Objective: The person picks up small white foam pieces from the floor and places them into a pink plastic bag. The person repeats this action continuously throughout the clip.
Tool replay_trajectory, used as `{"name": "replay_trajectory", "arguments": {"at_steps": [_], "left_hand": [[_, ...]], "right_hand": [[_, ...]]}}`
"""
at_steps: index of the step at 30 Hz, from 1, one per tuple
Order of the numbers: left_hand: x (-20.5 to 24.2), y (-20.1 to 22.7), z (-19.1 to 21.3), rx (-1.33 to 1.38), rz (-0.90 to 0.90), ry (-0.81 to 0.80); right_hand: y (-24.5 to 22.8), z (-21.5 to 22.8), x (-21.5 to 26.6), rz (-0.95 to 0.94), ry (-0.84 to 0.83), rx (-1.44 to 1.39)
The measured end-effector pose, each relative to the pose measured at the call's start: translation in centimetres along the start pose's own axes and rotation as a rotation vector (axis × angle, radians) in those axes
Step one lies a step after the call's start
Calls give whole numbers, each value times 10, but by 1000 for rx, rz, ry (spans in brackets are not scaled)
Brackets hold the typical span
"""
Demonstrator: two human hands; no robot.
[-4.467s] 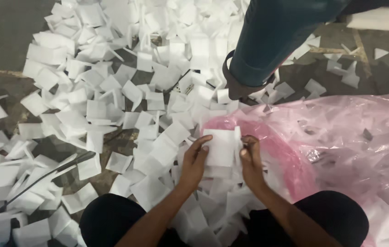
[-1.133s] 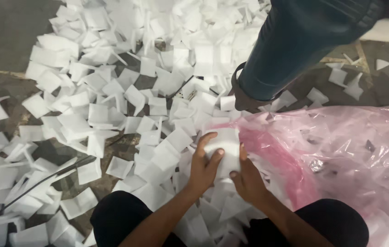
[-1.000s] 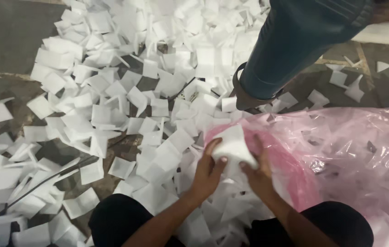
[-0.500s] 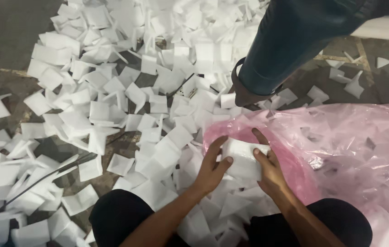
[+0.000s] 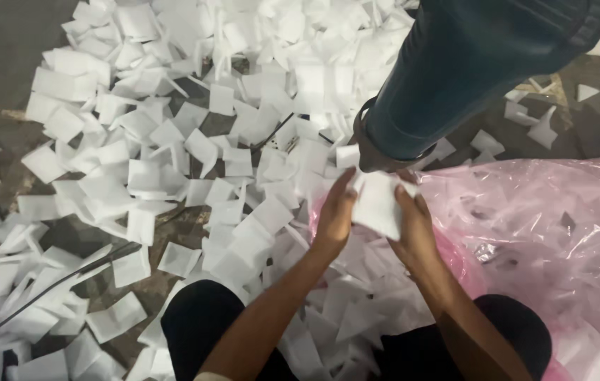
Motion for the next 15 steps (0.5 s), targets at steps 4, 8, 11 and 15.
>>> {"name": "replay_trajectory", "arguments": {"at_steps": [4, 8, 11, 15], "left_hand": [[-23, -6, -5, 209, 148, 12], [-5, -2, -6, 251, 135, -39], [25, -6, -5, 124, 257, -113], [61, -14, 3, 104, 399, -148]], "right_hand": [[-4, 1, -24, 14, -17, -30], [-3, 7, -14, 125, 24, 188], [2, 15, 7, 236, -45, 461], [24, 29, 29, 140, -43, 613]]}}
Point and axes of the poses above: each hand's wrist, its own x-axis away from the middle knuckle, its own z-axis out of the back of the hand, y = z × x, the point moved 4 cm from there along -x, towards the middle knuckle, and after that the axes turned 9 degrees about -z, right-handed, at the moved point
